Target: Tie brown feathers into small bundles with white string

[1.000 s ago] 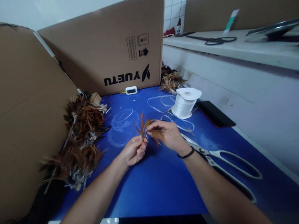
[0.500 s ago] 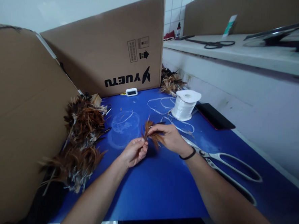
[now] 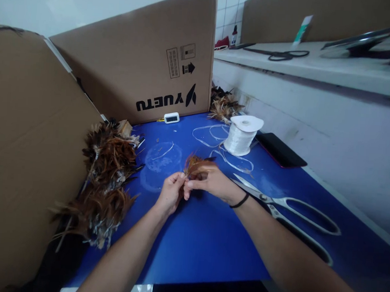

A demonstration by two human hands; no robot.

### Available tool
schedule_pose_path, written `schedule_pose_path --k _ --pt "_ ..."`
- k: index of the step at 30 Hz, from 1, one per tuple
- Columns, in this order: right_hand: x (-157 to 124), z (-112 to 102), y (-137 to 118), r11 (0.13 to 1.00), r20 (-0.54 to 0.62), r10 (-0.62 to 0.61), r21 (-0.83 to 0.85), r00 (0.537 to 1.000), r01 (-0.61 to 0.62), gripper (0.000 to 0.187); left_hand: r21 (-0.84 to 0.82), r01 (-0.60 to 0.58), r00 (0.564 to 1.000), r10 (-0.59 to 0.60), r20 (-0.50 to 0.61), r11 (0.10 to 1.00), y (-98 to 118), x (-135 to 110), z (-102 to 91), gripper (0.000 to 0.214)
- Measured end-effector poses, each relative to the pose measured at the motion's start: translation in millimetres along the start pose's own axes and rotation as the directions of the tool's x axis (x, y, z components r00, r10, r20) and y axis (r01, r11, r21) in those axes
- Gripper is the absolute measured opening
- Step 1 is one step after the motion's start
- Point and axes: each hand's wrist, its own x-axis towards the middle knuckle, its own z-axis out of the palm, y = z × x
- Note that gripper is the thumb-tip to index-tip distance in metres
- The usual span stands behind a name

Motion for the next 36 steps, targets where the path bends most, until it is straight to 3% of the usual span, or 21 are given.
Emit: schedule_pose_path --k 7,14,20,25,31,36 --pt "0.8 9.5 2.4 1.000 -0.129 -0.009 0.003 0.992 0.010 0.017 0.136 -0.093 0.995 0.097 -0.018 0.986 -3.4 -2.5 2.4 0.037" --pt "-1.2 13.4 1.2 0.982 0.003 0.066 0.176 0.998 -0.065 0.027 0.197 -0.155 0.986 0.163 -0.029 0.968 -0.9 -5.1 4.2 0.036" --pt "-1.2 14.4 6.0 0.969 -0.018 0.046 0.243 0.999 -0.040 0.024 0.244 -0.183 0.981 0.192 -0.012 0.952 2.1 -7.9 6.2 0.034" --pt "-0.3 11.3 11.2 0.971 0.009 0.019 0.237 1.000 -0.021 0.027 0.198 -0.144 0.989 0.145 0.013 0.970 2.6 -8.2 5.3 0.035" --pt "0.6 6.5 9.3 0.961 0.040 0.044 0.272 0.998 -0.053 0.030 0.010 0.017 0.991 -0.019 0.132 1.000 6.9 -8.1 3.1 0.035" --pt "0.1 6.0 5.2 0.923 0.036 0.085 0.374 0.996 -0.093 0.026 -0.031 0.029 0.983 -0.023 0.180 0.999 10.3 -8.6 2.3 0.033"
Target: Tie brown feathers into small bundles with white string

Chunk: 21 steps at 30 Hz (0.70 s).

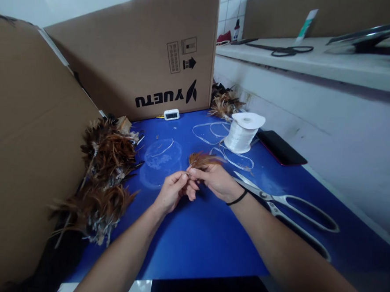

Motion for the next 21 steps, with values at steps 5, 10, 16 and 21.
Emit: schedule_pose_path --k 5,10,16,21 --pt "0.0 0.0 0.6 0.990 -0.046 0.070 0.128 0.997 -0.063 0.025 0.029 -0.041 0.998 0.040 0.040 0.999 -2.8 0.1 -3.8 0.028" --pt "-0.2 1.4 1.0 0.979 -0.003 0.103 0.177 0.995 -0.101 0.025 0.071 -0.085 0.996 0.086 -0.006 0.994 -4.8 1.6 -5.0 0.030" --pt "0.3 5.5 3.9 0.980 0.032 0.069 0.186 0.997 -0.074 0.025 0.106 -0.137 0.986 0.146 -0.084 0.985 -7.5 3.6 -5.0 0.033" --pt "1.0 6.9 7.5 0.974 -0.023 0.077 0.215 0.997 -0.070 0.024 0.085 -0.146 0.984 0.153 -0.086 0.986 -9.9 4.3 -4.3 0.032"
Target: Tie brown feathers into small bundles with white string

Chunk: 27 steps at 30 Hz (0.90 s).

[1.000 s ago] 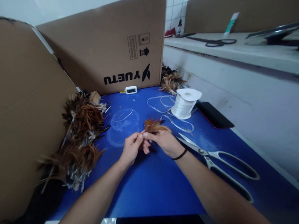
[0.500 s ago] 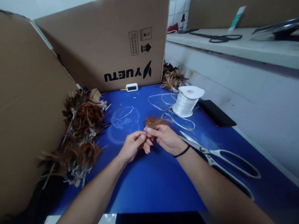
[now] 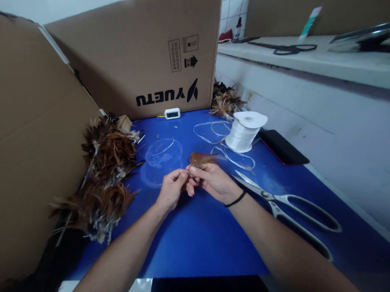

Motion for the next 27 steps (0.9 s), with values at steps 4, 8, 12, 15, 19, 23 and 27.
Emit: schedule_pose_path --k 4,8,12,15,19,23,27 --pt "0.3 0.8 2.4 1.000 -0.009 -0.001 0.004 1.000 0.001 0.024 -0.007 -0.004 1.000 0.004 -0.013 1.000 0.6 -0.7 2.8 0.032" --pt "0.6 0.8 4.5 1.000 -0.024 -0.005 -0.004 1.000 0.005 0.023 -0.040 0.000 1.000 0.000 -0.013 0.999 2.5 -1.8 4.5 0.027" --pt "0.4 -1.4 3.4 0.998 0.024 -0.025 -0.056 0.999 0.026 0.026 -0.102 0.085 0.996 -0.081 0.041 0.991 4.4 -2.5 3.7 0.034" --pt "0.2 -3.1 1.0 0.993 0.072 -0.042 -0.109 0.997 0.049 0.026 -0.097 0.138 0.989 -0.132 0.064 0.986 5.3 -2.6 2.3 0.040" --pt "-0.2 -3.2 -1.1 0.992 0.079 -0.055 -0.113 0.995 0.063 0.020 -0.071 0.129 0.991 -0.126 0.046 0.989 5.7 -2.4 0.6 0.032" --pt "-1.2 -2.7 -1.5 0.997 0.114 -0.003 -0.073 0.994 0.011 0.023 -0.081 0.121 0.992 -0.117 0.056 0.989 6.1 -2.5 -0.1 0.033" --pt "-1.9 -3.0 -1.2 0.997 0.087 0.011 -0.082 0.996 -0.004 0.022 -0.068 0.127 0.991 -0.124 0.046 0.990 6.4 -2.5 -0.4 0.031"
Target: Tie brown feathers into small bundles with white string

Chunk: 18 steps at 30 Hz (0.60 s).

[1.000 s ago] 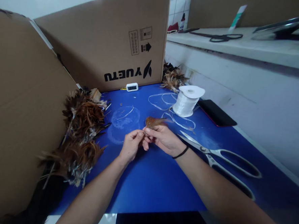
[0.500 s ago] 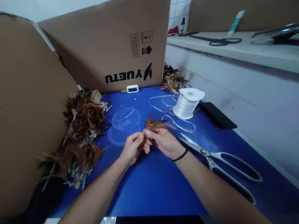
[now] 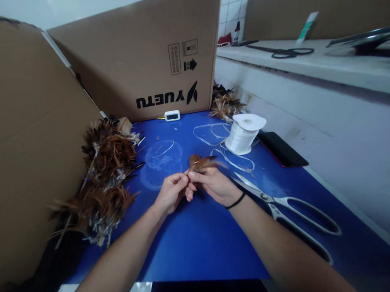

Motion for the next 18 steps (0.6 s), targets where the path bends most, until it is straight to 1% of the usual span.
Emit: schedule_pose_path --k 4,10,14,18 --pt "0.4 0.4 0.8 0.999 -0.063 -0.017 -0.035 0.998 0.014 0.024 0.038 -0.007 0.999 0.009 -0.044 0.999 1.1 0.4 0.4 0.027" --pt "1.4 1.7 -2.7 0.990 -0.178 -0.079 -0.128 0.981 0.057 0.035 0.138 -0.046 0.990 0.064 -0.124 0.989 2.8 1.4 2.6 0.026" --pt "2.0 2.5 -4.4 0.972 -0.274 -0.161 -0.208 0.948 0.105 0.030 0.189 -0.070 0.984 0.099 -0.148 0.980 2.0 2.1 2.7 0.025" --pt "2.7 3.1 -2.3 0.959 -0.298 -0.193 -0.258 0.935 0.116 0.027 0.244 -0.097 0.978 0.138 -0.158 0.965 1.6 2.0 2.5 0.024"
